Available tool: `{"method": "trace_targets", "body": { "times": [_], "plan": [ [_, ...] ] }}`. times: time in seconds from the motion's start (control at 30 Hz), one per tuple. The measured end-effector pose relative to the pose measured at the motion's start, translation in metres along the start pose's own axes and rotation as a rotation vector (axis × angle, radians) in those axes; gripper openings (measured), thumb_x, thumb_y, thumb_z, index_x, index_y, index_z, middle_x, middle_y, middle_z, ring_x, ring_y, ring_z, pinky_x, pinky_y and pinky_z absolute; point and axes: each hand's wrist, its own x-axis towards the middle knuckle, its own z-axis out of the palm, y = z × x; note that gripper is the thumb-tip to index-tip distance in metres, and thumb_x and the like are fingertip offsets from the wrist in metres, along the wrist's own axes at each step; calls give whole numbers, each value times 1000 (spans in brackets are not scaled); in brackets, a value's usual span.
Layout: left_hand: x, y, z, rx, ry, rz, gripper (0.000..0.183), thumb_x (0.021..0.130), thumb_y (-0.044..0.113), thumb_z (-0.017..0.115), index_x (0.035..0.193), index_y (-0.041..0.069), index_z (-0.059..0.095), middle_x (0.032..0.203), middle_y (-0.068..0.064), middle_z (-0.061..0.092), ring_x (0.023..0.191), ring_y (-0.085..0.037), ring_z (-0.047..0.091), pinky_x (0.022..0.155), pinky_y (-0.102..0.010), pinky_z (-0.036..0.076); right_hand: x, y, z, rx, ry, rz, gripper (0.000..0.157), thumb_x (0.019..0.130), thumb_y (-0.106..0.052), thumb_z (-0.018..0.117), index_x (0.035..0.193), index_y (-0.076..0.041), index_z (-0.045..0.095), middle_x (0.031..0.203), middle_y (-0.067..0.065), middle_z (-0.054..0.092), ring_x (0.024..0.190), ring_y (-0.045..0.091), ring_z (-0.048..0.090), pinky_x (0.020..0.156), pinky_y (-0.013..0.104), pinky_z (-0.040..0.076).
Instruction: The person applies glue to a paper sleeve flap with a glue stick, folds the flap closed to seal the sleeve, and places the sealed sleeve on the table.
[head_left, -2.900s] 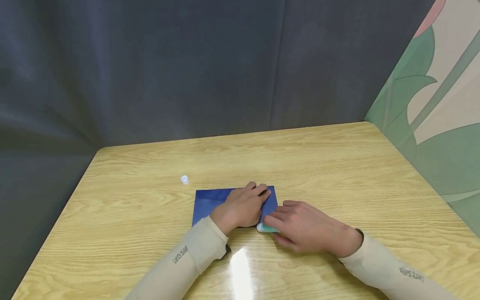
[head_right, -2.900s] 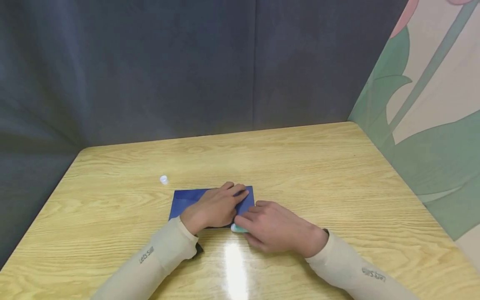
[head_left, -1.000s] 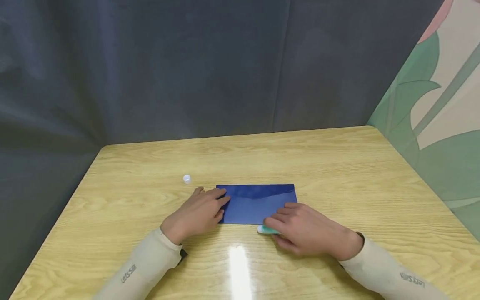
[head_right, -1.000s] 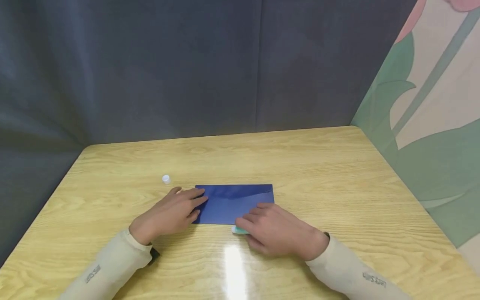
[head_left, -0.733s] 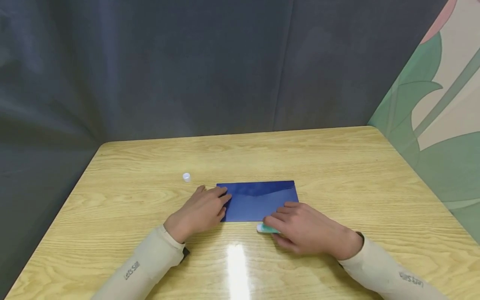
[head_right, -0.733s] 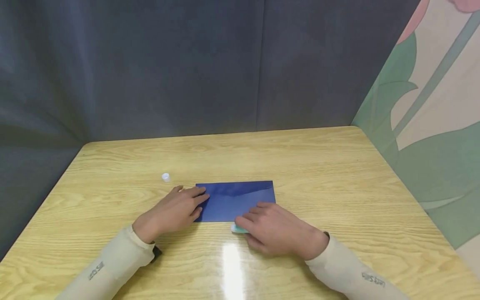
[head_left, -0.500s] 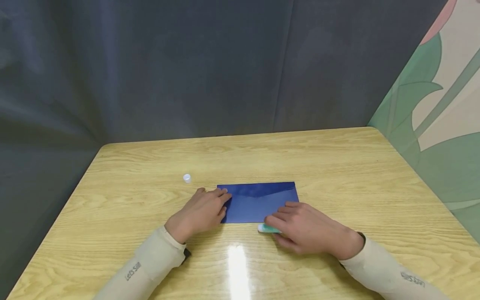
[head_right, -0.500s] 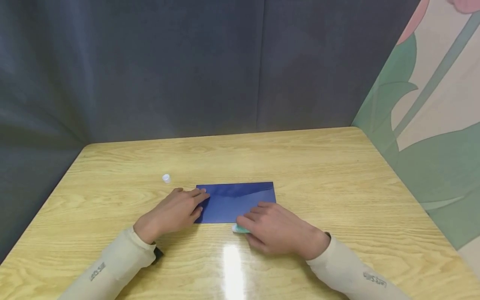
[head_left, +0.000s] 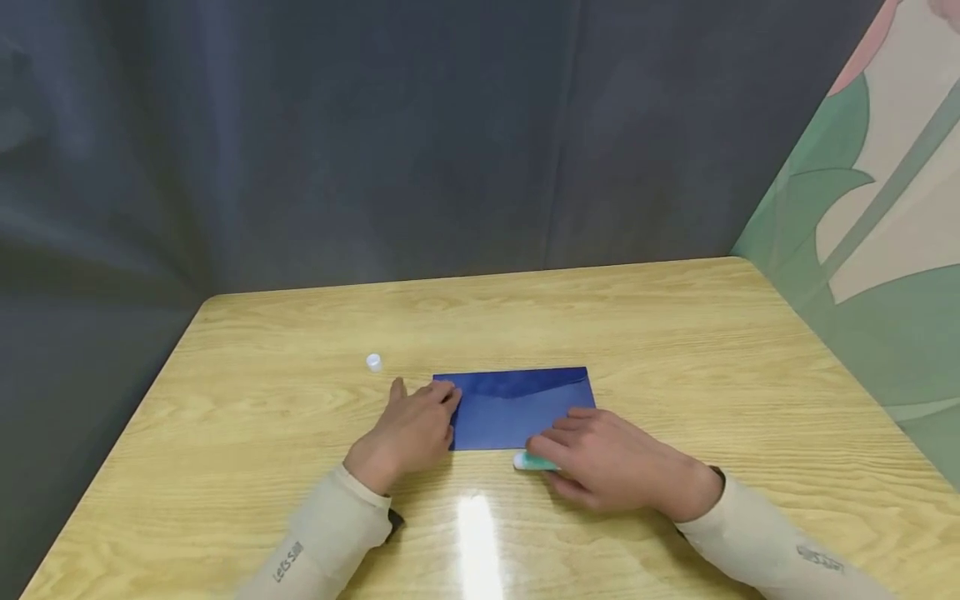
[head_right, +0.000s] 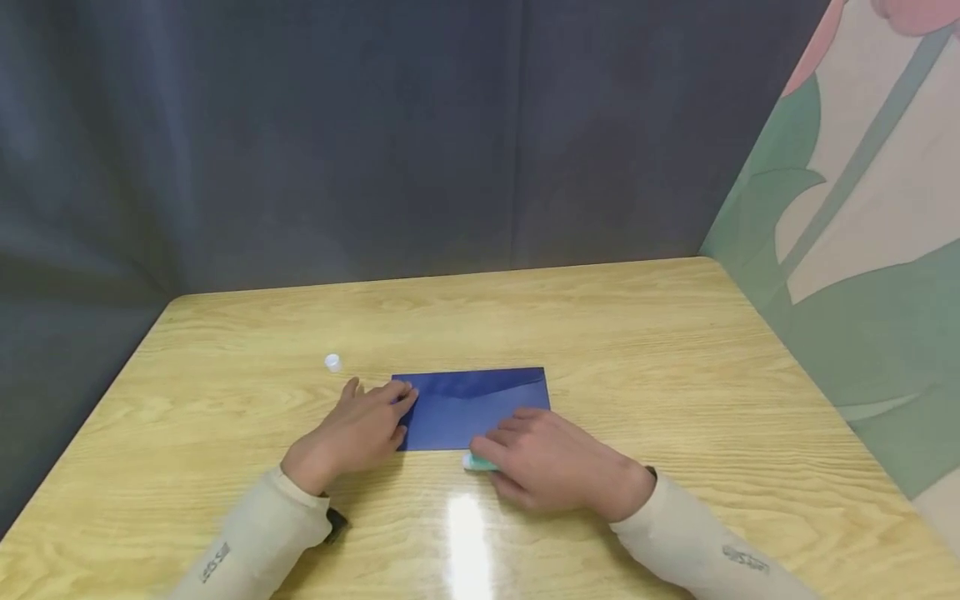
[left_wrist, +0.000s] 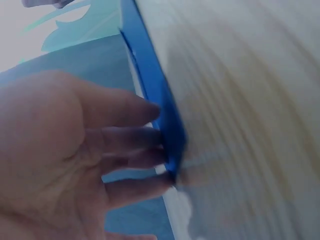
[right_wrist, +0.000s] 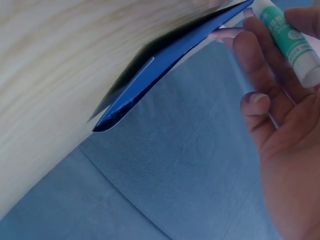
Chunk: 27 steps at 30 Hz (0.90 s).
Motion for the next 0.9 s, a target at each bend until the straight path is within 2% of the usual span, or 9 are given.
{"method": "trace_targets", "body": {
  "times": [0.07,0.13,0.2,0.27,0.37,0.5,0.57,0.63,0.9],
  "plan": [
    [2,5,-2,5,4,-17,41,101,20,55,138,4,59,147,-5,50,134,-28,52,113,-67,27,0,0,1,6,-2,0,21,82,-19,71,91,-18,52,68,-14,43,60,3,41,59,20,34],
    [6,8,-4,16,13,-28,30,100,19,55,121,4,71,138,-4,55,124,-28,57,112,-65,29,1,-1,1,10,-8,2,21,82,-19,71,91,-19,51,68,-15,43,60,3,40,59,20,34],
    [9,10,-6,9,17,-33,25,100,18,56,108,4,75,135,-4,56,120,-27,57,112,-61,29,1,-2,1,13,-14,9,20,82,-19,70,91,-19,52,68,-15,43,60,3,40,60,20,34],
    [11,8,-6,-12,19,-23,24,99,17,57,106,5,76,135,-4,57,120,-25,57,113,-59,29,1,-2,1,10,-23,14,21,83,-20,71,91,-19,52,68,-15,43,60,3,40,59,20,34],
    [9,0,-7,-62,-9,4,32,100,19,58,126,5,69,144,-4,54,133,-24,51,115,-60,26,1,-2,1,-1,-39,20,21,83,-21,70,93,-19,53,68,-15,44,60,3,40,60,20,35],
    [5,-8,-10,-129,-59,7,41,101,21,56,142,15,57,153,-3,49,143,-24,44,116,-62,22,0,0,0,-13,-51,17,21,83,-22,70,94,-19,53,69,-15,46,61,4,41,61,20,35],
    [5,-8,-11,-151,-63,-4,43,102,21,55,144,19,54,153,-3,48,143,-25,44,116,-62,21,-1,0,-1,-17,-50,17,22,83,-22,70,94,-19,52,69,-15,46,61,4,41,61,21,36],
    [6,-6,-11,-155,-47,-8,43,102,21,55,144,18,54,151,-3,50,141,-26,48,115,-62,22,-2,0,-1,-21,-47,14,22,82,-22,71,92,-19,51,68,-15,46,60,4,41,60,21,35],
    [11,1,-8,-75,17,2,41,100,24,57,140,14,59,145,-5,57,130,-26,57,113,-63,26,-1,0,-1,-35,-35,5,23,82,-21,71,88,-19,49,66,-15,42,59,4,39,59,20,33]
  ]
}}
